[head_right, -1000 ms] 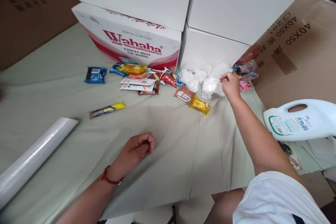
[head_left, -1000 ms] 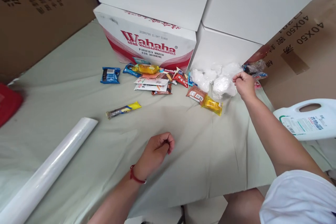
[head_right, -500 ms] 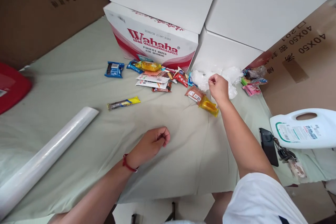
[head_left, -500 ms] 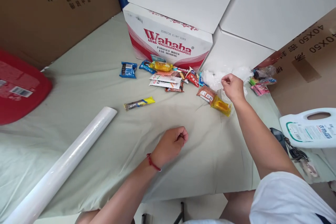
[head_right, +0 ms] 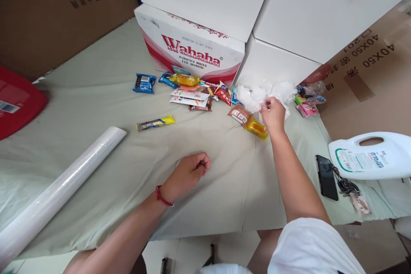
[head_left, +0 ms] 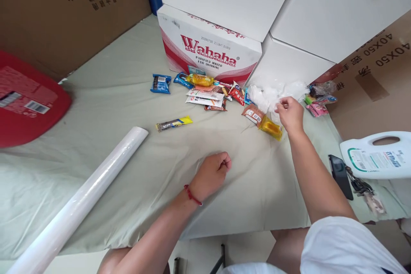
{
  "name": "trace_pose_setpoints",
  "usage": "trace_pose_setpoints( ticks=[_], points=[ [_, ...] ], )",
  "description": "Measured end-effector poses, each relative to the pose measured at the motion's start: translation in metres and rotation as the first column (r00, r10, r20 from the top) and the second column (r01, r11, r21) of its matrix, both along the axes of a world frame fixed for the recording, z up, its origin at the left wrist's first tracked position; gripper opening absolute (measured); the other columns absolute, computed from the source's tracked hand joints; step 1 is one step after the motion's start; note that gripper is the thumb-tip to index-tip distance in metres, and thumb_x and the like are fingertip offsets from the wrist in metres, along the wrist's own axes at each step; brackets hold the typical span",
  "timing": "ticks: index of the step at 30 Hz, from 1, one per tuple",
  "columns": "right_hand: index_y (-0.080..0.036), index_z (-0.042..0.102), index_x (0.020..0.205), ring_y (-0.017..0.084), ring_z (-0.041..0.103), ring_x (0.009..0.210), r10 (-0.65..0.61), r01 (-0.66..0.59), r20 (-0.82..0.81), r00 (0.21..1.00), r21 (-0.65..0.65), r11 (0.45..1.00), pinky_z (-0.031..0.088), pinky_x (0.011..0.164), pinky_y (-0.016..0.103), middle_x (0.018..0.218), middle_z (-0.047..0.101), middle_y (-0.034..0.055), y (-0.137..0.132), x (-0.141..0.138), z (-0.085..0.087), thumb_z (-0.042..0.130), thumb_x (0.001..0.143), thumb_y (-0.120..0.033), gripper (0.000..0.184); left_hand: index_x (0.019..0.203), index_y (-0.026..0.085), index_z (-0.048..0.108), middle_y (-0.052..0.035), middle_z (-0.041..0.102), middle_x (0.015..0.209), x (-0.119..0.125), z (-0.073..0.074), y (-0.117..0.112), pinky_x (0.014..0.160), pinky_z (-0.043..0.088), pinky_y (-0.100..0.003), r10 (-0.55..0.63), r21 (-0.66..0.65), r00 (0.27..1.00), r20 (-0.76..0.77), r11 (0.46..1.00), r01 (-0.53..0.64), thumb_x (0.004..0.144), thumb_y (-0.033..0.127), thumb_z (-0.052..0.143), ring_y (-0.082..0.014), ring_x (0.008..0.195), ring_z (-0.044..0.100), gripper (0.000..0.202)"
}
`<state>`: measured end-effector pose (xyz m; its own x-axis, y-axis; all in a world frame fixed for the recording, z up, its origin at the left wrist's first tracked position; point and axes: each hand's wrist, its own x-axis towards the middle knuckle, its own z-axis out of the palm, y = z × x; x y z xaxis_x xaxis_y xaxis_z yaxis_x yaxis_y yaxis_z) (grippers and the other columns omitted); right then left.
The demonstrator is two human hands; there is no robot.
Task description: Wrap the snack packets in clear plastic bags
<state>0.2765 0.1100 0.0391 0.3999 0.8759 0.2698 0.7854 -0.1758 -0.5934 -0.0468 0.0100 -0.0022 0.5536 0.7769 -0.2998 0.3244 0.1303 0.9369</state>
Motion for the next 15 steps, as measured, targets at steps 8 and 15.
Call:
trace_pose_setpoints(
  ticks=[8,15],
  points=[
    [-0.026,0.068,0.091,0.014,0.056,0.054,0.057,-0.102,-0.754,0.654,-0.013,0.995,0.049,0.042,0.026,0.068,0.061,-0.0020,-0.127,-0.108,-0.018,0.081,0.073,-0.056,0.037,0.093,0.020,0.060,-0.0037,0.065,0.091,0.006,0.006,0.000,0.064,0.046,-0.026,0.253,-0.157,0.940,0.231,0.963,-0.221,0.090,0.044,0.058,-0.0168,0.082,0.060,0.024],
    [-0.028,0.069,0.083,0.013,0.049,0.052,0.072,-0.153,-0.785,0.615,-0.029,0.988,0.041,0.043,0.026,0.068,0.059,-0.0031,-0.149,-0.136,-0.033,0.084,0.078,-0.048,0.025,0.097,0.019,0.066,-0.0053,0.069,0.098,0.012,0.005,-0.006,0.069,0.048,-0.026,0.286,-0.185,0.921,0.266,0.952,-0.243,0.085,0.059,0.064,-0.0176,0.088,0.061,0.041]
  ],
)
